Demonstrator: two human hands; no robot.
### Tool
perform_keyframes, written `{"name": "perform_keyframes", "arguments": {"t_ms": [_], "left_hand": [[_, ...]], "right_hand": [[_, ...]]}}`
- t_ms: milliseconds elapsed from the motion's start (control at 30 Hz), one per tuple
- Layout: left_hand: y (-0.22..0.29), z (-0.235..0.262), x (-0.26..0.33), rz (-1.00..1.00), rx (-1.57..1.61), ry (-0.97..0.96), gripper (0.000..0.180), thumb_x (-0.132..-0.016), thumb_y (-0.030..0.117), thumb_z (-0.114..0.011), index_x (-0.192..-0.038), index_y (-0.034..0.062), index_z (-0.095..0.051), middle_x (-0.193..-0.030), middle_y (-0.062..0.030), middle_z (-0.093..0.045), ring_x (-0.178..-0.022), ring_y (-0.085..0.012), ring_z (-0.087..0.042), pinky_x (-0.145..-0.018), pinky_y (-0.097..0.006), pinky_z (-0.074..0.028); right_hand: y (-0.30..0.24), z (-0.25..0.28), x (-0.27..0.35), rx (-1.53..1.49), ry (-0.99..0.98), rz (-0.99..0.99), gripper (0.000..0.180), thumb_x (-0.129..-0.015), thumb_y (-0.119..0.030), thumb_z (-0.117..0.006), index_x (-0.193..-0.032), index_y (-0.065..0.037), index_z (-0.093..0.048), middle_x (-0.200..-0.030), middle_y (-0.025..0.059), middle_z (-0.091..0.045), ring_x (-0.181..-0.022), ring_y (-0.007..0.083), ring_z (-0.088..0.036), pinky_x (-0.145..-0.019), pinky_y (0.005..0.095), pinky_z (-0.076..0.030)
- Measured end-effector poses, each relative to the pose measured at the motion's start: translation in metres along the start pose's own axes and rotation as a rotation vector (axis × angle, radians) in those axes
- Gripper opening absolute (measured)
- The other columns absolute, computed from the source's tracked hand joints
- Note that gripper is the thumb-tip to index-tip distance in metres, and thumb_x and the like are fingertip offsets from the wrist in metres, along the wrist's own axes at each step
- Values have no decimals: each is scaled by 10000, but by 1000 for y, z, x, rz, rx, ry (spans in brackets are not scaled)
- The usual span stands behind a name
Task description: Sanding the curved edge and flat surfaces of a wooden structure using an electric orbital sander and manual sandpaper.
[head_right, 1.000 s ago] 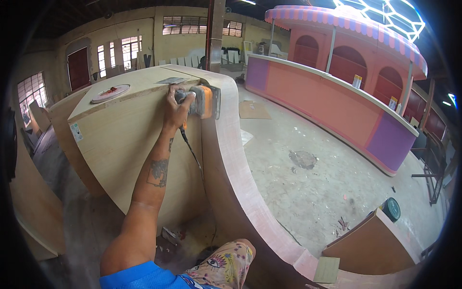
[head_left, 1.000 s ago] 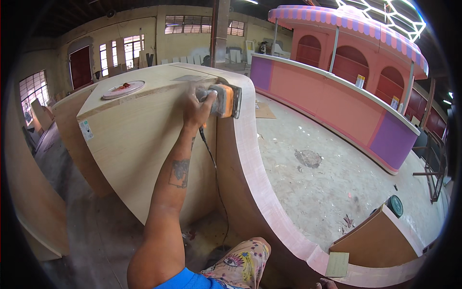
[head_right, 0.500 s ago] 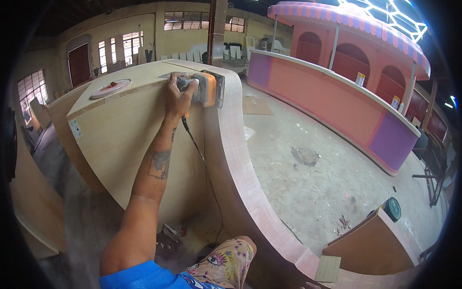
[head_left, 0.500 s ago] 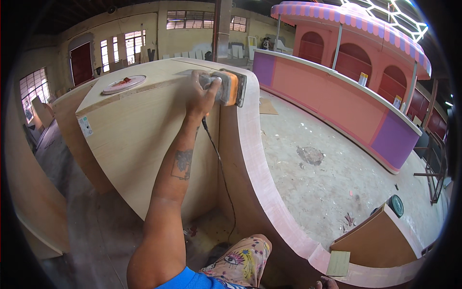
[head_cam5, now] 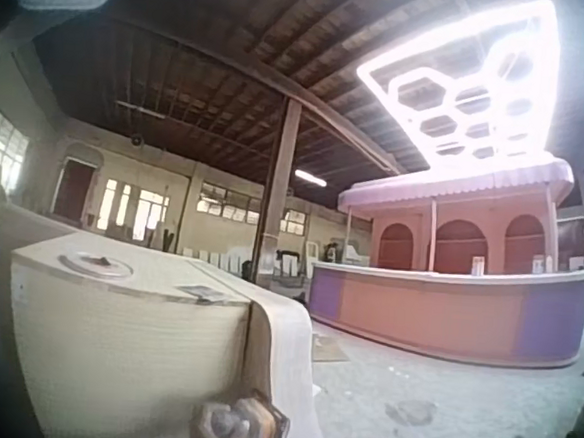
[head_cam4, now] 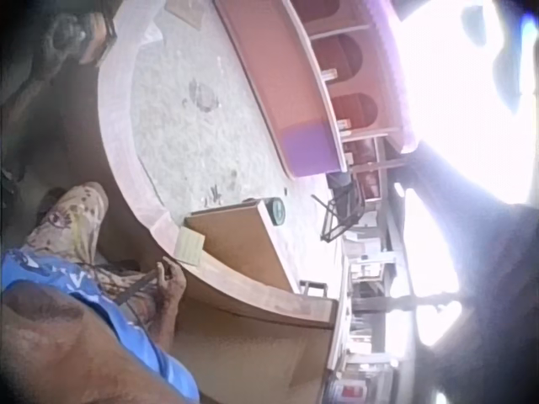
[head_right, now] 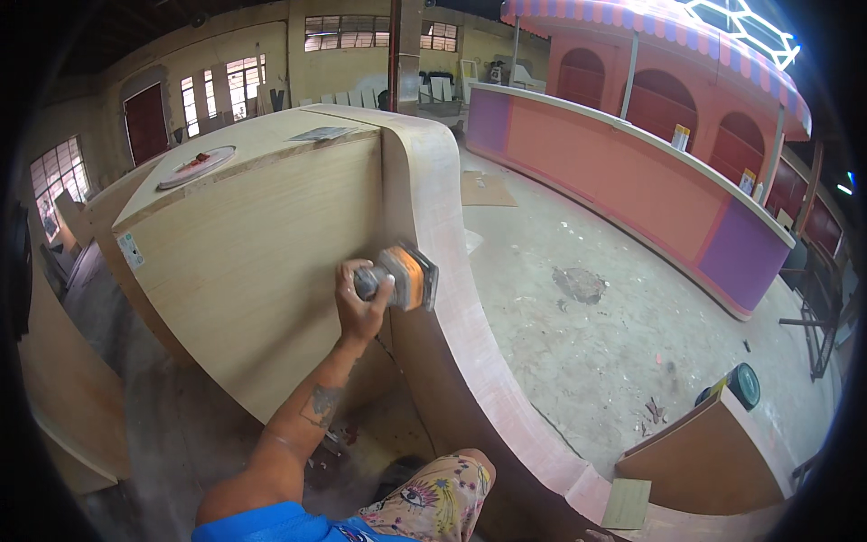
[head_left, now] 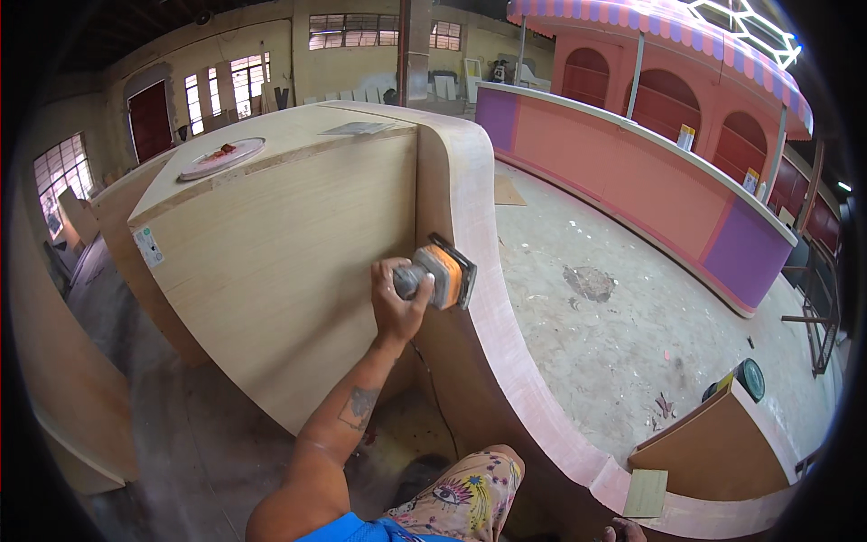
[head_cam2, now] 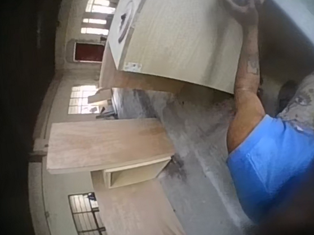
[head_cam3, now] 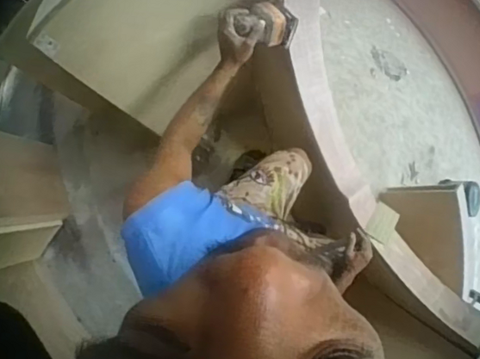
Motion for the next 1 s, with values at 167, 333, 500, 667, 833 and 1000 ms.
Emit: {"name": "perform_keyframes", "arguments": {"t_ms": [167,333,500,667,833,1000], "left_hand": [[14,3,-20,-125,0,5,370,-804,208,-764,-1072,33,-579,-1030,-132,-545,-949,-287,-572,-854,-391,-471],[35,5,-83,-148,-26,63,355,-799,207,-764,-1060,36,-596,-1004,-133,-558,-927,-286,-585,-830,-383,-481],[50,5,-135,-130,-21,103,342,-789,227,-778,-1014,28,-614,-986,-131,-598,-892,-281,-611,-817,-379,-492],[62,6,-173,-214,-19,119,330,-796,223,-775,-995,15,-614,-950,-129,-634,-849,-256,-627,-806,-374,-504],[74,4,-183,-254,-80,118,334,-796,238,-770,-980,7,-613,-937,-139,-643,-866,-257,-632,-812,-366,-506],[70,6,-155,-132,-37,55,339,-789,247,-764,-986,18,-610,-958,-141,-616,-881,-269,-616,-832,-375,-496]], "right_hand": [[-9,-3,0,49,-19,1,278,-908,-222,-711,-1097,-19,-728,-1020,174,-738,-940,305,-700,-859,395,-540],[-14,0,2,99,-2,50,280,-910,-233,-701,-1096,-26,-729,-1029,175,-733,-946,318,-692,-866,406,-533],[-3,-3,1,71,-18,7,259,-912,-220,-699,-1090,-34,-727,-1051,169,-728,-983,341,-685,-884,413,-530],[0,-2,0,101,-13,70,246,-920,-234,-711,-1077,-45,-728,-1061,153,-732,-992,326,-692,-901,412,-531],[-1,0,3,101,5,90,243,-919,-226,-716,-1081,-46,-729,-1062,147,-733,-991,319,-694,-896,396,-537],[3,2,5,40,12,39,238,-912,-219,-719,-1076,-47,-732,-1059,143,-734,-986,314,-695,-896,392,-539]]}}
Point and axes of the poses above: each hand's wrist, its own x-axis away from the middle knuckle, its own z-axis out of the back of the hand, y = z × x, the point moved 8 cm from there along -x, towards the middle knuckle
